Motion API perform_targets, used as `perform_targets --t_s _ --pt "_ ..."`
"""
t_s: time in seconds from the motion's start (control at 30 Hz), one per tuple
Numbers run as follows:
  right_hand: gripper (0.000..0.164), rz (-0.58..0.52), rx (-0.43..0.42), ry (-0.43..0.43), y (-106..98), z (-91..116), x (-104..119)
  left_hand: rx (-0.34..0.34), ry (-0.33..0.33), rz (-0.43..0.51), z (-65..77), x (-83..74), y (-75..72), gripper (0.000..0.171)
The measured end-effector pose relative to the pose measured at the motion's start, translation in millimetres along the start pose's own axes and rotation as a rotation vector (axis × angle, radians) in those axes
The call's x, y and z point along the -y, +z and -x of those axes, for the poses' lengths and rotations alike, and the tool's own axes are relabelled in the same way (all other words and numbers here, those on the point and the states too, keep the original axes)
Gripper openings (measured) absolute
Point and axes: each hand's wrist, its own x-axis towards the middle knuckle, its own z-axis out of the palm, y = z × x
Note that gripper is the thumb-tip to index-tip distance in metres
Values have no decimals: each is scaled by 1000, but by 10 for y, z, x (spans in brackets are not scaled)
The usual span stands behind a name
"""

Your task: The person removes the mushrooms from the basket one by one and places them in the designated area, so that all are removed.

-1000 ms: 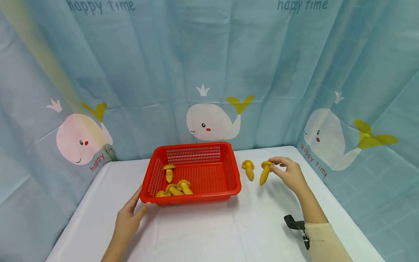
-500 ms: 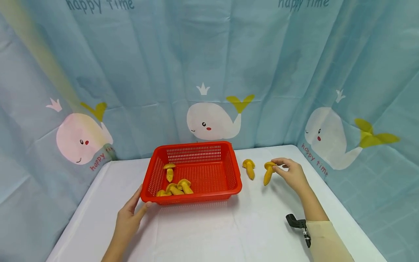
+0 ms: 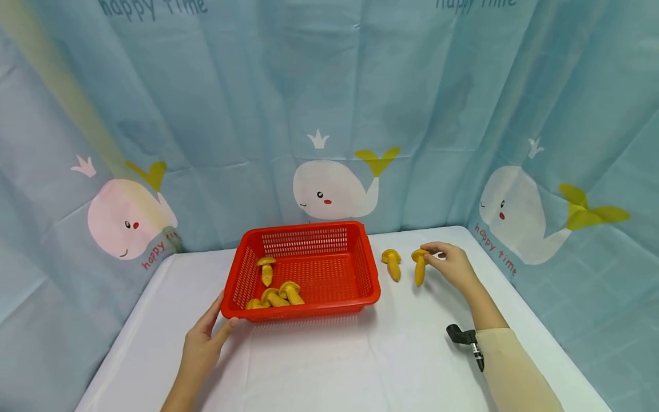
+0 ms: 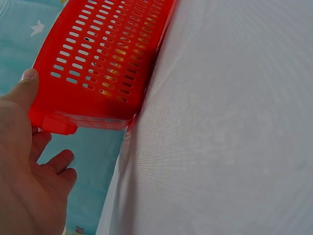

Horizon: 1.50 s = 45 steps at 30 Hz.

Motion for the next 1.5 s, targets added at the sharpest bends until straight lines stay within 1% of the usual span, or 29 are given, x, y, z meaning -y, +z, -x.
perform_targets --t_s 0.13,0.3,0.53,0.73,0.93,1.13,1.37,1.5 --pt "26 33 31 -6 -6 -121 -39 0 -8 2 -3 -9 -3 72" --pt "27 54 89 14 -7 -235 -82 -5 -5 5 -3 -20 -15 72" --pt "26 54 162 29 40 -351 -167 -9 21 5 7 -7 -26 73" --pt "26 52 197 50 70 -448 -231 -9 29 1 12 -1 -15 72" --pt "26 41 240 66 112 -515 -283 -3 8 -6 7 -6 -14 71" --pt "26 25 262 100 170 -555 -340 2 -7 7 2 -4 -4 72" --pt "26 15 271 116 223 -590 -382 2 42 17 0 20 1 73" --pt "27 5 268 107 244 -599 -388 8 53 31 1 31 -10 73"
